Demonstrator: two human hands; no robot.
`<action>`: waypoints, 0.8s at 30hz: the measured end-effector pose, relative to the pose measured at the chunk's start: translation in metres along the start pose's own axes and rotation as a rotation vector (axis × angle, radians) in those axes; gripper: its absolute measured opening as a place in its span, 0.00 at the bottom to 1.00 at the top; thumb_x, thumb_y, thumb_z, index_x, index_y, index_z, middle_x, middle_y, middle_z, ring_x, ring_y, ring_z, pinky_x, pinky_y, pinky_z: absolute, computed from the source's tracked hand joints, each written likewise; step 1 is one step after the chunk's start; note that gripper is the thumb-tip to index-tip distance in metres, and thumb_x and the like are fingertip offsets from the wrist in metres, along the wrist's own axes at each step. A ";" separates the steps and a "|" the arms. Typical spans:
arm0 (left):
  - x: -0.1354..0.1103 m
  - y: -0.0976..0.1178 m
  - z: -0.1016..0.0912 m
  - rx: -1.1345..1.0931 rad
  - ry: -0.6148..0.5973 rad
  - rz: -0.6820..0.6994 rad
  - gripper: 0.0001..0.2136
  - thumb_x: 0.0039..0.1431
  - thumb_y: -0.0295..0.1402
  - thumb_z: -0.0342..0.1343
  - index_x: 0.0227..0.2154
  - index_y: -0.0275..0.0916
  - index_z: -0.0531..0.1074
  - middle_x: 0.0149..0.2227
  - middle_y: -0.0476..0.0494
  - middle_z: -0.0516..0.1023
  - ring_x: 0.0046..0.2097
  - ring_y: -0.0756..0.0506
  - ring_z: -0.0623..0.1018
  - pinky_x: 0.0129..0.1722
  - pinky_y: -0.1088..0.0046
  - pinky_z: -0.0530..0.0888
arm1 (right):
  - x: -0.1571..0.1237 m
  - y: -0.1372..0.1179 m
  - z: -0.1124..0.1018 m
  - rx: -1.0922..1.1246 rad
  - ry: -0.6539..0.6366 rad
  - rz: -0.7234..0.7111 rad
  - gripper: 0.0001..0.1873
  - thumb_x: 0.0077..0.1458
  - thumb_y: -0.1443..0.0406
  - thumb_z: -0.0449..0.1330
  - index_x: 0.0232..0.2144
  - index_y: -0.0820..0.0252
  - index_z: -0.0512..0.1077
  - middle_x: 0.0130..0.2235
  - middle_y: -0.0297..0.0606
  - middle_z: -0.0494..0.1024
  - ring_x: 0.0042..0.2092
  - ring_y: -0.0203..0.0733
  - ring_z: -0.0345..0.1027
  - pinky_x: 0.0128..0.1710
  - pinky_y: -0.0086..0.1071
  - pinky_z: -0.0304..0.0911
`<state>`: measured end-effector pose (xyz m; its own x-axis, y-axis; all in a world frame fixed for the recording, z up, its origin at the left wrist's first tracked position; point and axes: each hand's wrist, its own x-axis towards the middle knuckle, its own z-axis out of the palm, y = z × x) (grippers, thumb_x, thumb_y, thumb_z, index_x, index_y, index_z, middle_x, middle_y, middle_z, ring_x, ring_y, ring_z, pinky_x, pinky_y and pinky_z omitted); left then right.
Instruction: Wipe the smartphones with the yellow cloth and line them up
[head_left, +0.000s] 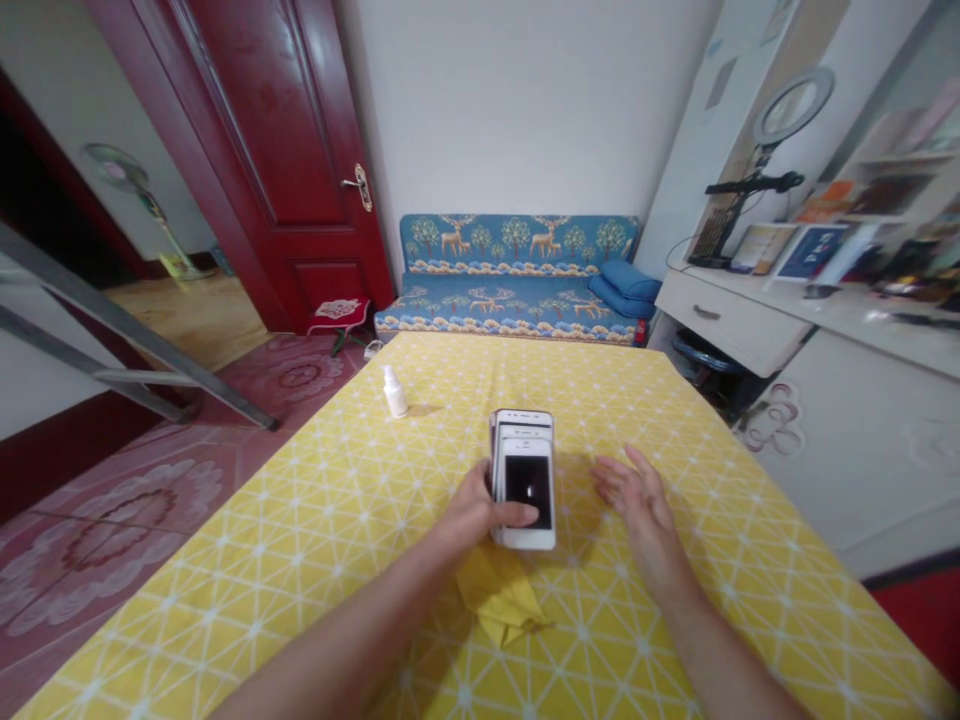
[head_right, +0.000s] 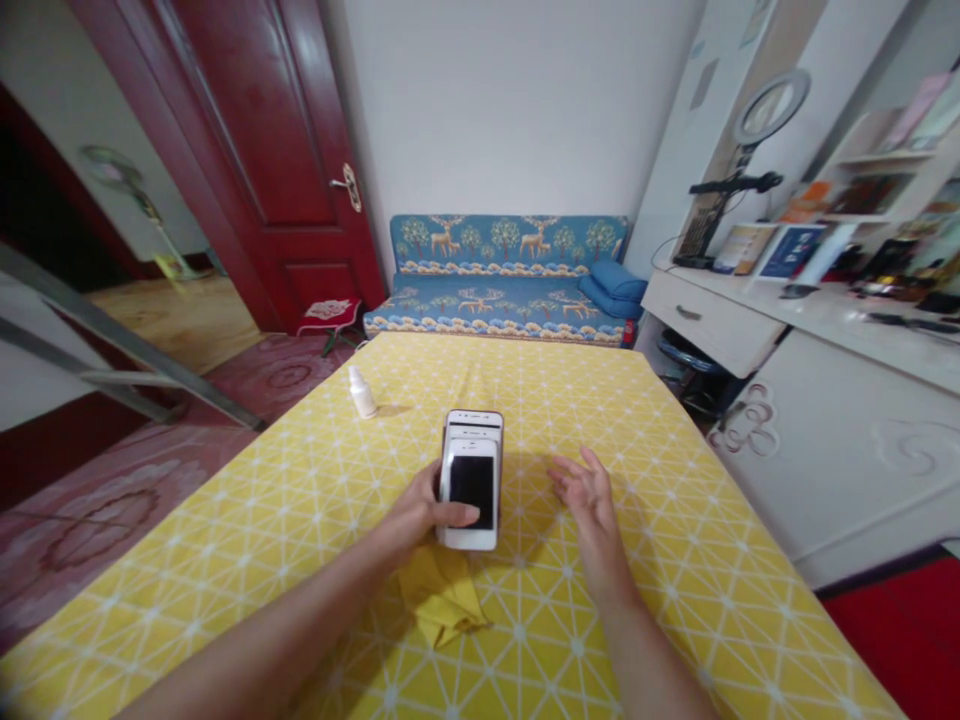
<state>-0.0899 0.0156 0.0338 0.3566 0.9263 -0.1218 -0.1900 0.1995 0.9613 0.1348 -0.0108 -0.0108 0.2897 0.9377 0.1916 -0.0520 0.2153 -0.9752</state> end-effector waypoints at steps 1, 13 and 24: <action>-0.008 0.004 -0.015 -0.015 0.006 -0.033 0.30 0.33 0.30 0.70 0.45 0.35 0.71 0.41 0.38 0.80 0.40 0.39 0.79 0.37 0.65 0.75 | 0.000 0.000 0.000 -0.001 -0.004 0.007 0.34 0.58 0.46 0.53 0.62 0.49 0.51 0.57 0.46 0.67 0.54 0.46 0.67 0.56 0.43 0.62; -0.068 0.067 -0.211 0.236 0.572 -0.370 0.18 0.38 0.45 0.67 0.25 0.34 0.74 0.26 0.39 0.80 0.26 0.43 0.78 0.27 0.69 0.74 | 0.001 -0.001 0.005 -0.121 -0.020 0.042 0.30 0.55 0.49 0.57 0.57 0.51 0.59 0.49 0.43 0.74 0.41 0.44 0.73 0.43 0.38 0.68; -0.078 0.081 -0.232 0.538 0.625 -0.322 0.25 0.34 0.54 0.64 0.28 0.37 0.74 0.26 0.42 0.80 0.30 0.40 0.78 0.28 0.69 0.73 | 0.003 0.007 -0.001 -0.140 -0.027 0.022 0.29 0.56 0.51 0.59 0.56 0.51 0.60 0.46 0.41 0.75 0.38 0.43 0.72 0.40 0.37 0.67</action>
<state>-0.3453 0.0339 0.0640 -0.2761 0.8880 -0.3678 0.3456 0.4488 0.8241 0.1361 -0.0069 -0.0169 0.2644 0.9491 0.1714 0.0760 0.1566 -0.9847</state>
